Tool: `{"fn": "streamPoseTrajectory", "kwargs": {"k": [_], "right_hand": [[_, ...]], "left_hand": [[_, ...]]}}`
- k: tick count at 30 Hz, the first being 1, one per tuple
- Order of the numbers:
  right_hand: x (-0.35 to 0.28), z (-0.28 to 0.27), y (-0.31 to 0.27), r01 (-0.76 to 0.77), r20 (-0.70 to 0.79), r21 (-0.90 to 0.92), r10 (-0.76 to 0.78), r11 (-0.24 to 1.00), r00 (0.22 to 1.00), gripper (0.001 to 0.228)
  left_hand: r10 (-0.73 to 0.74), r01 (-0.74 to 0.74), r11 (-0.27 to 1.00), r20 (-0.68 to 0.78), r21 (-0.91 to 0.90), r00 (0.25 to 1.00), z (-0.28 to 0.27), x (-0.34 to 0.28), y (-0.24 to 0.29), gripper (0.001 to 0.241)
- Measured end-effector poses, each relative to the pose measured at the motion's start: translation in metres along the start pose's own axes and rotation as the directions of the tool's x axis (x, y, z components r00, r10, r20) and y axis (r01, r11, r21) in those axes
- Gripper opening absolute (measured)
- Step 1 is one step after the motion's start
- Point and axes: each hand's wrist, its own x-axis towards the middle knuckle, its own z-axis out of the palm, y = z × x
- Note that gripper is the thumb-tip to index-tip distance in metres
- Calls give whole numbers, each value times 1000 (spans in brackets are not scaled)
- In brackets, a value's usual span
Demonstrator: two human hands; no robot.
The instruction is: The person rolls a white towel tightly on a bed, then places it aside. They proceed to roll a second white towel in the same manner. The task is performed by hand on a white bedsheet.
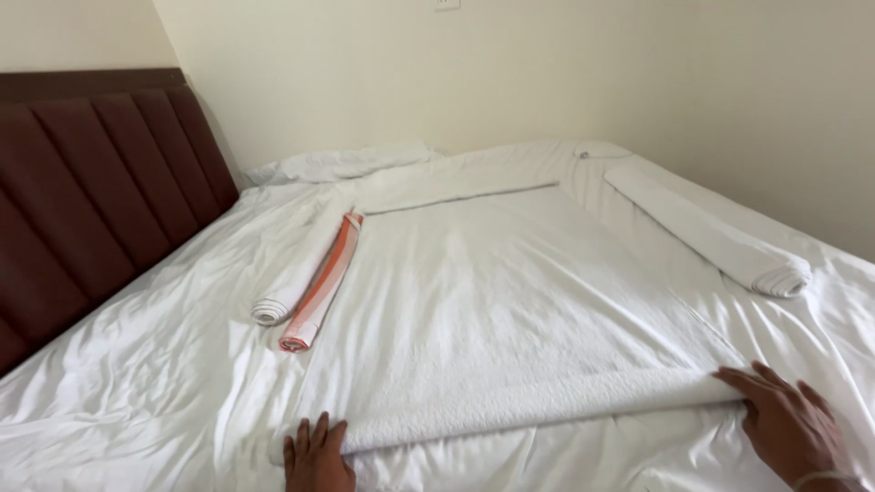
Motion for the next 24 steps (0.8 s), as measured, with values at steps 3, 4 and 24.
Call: {"fn": "streamPoseTrajectory", "kwargs": {"k": [3, 4, 24], "right_hand": [[1, 11, 15, -27, 111, -82, 36, 996, 993, 55], [3, 21, 22, -14, 168, -97, 30, 995, 985, 56], [-6, 0, 27, -10, 108, 334, -28, 942, 994, 49]], "left_hand": [[58, -66, 996, 112, 66, 992, 18, 3, -25, 65], [72, -80, 995, 154, 52, 986, 22, 3, -35, 59], [-215, -28, 710, -255, -703, 943, -39, -37, -33, 56]]}}
